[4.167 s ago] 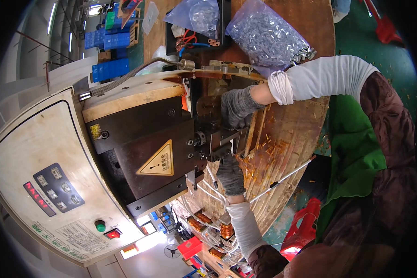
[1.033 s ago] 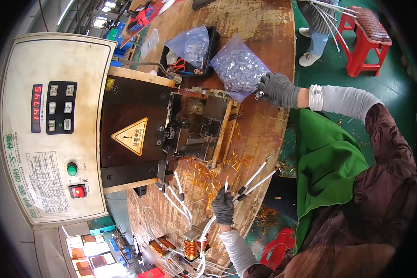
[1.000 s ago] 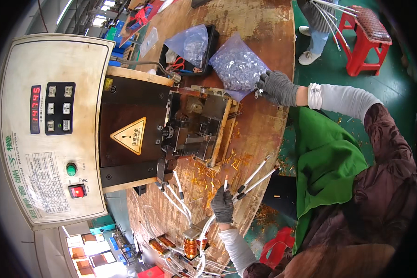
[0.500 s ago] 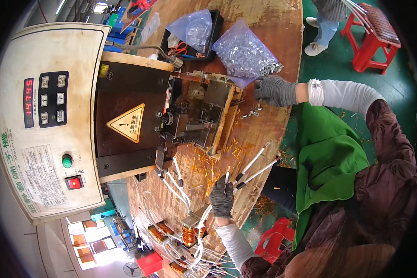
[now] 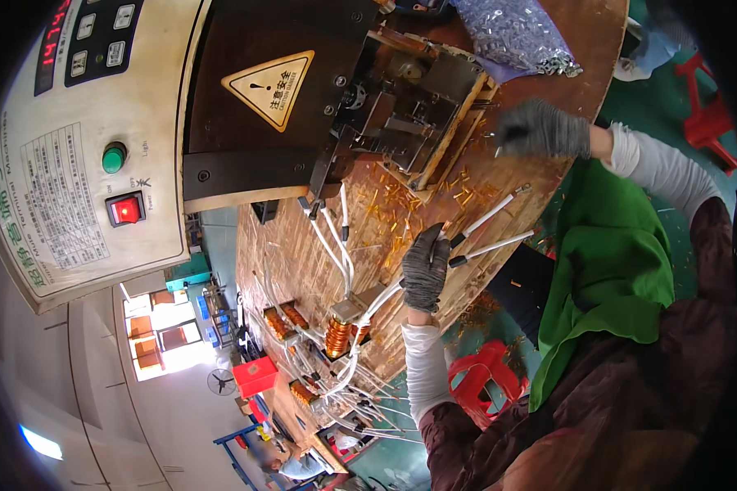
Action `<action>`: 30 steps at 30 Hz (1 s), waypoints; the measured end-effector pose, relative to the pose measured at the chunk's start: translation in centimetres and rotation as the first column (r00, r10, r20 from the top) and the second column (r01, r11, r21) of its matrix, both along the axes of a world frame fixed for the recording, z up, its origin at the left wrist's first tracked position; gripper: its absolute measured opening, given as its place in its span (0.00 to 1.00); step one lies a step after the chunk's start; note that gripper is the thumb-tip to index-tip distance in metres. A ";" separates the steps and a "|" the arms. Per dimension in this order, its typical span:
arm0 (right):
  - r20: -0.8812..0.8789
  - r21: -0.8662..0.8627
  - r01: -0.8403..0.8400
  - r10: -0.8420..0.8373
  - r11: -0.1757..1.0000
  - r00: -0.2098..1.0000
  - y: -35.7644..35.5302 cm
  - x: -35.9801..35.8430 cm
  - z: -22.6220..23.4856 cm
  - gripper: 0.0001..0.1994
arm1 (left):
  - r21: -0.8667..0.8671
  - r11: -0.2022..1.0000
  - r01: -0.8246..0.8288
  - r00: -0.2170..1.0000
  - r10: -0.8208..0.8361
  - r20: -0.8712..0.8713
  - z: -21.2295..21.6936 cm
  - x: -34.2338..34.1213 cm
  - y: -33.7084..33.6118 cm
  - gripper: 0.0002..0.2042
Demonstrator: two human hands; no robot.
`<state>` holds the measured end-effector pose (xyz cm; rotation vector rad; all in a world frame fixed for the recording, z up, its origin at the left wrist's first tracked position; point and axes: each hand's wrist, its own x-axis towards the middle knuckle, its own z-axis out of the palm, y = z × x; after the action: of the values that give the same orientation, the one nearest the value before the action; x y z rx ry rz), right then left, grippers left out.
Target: Crimping metal terminals onto the ends of electrical wires using a terminal crimping machine.
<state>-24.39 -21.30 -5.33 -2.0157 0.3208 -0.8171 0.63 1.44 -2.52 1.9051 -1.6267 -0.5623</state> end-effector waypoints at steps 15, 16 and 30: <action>0.155 0.274 -0.184 0.145 0.944 0.977 8.1 8.3 1.4 0.07 | 0.161 0.983 -0.088 0.882 0.152 -0.446 4.2 -1.6 0.0 0.10; 0.150 0.274 -0.185 0.148 0.944 0.978 8.0 8.3 1.4 0.07 | 0.160 0.983 -0.089 0.880 0.153 -0.450 4.2 -1.6 0.0 0.10; 0.125 0.127 -0.289 0.274 0.949 0.954 7.5 8.8 3.3 0.05 | 0.167 0.983 -0.076 0.874 0.146 -0.464 4.0 -1.0 0.4 0.13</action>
<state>-15.56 -13.80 -2.07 -1.8219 0.0267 -0.6960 -0.39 1.85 1.50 1.7612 -1.1760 -1.0308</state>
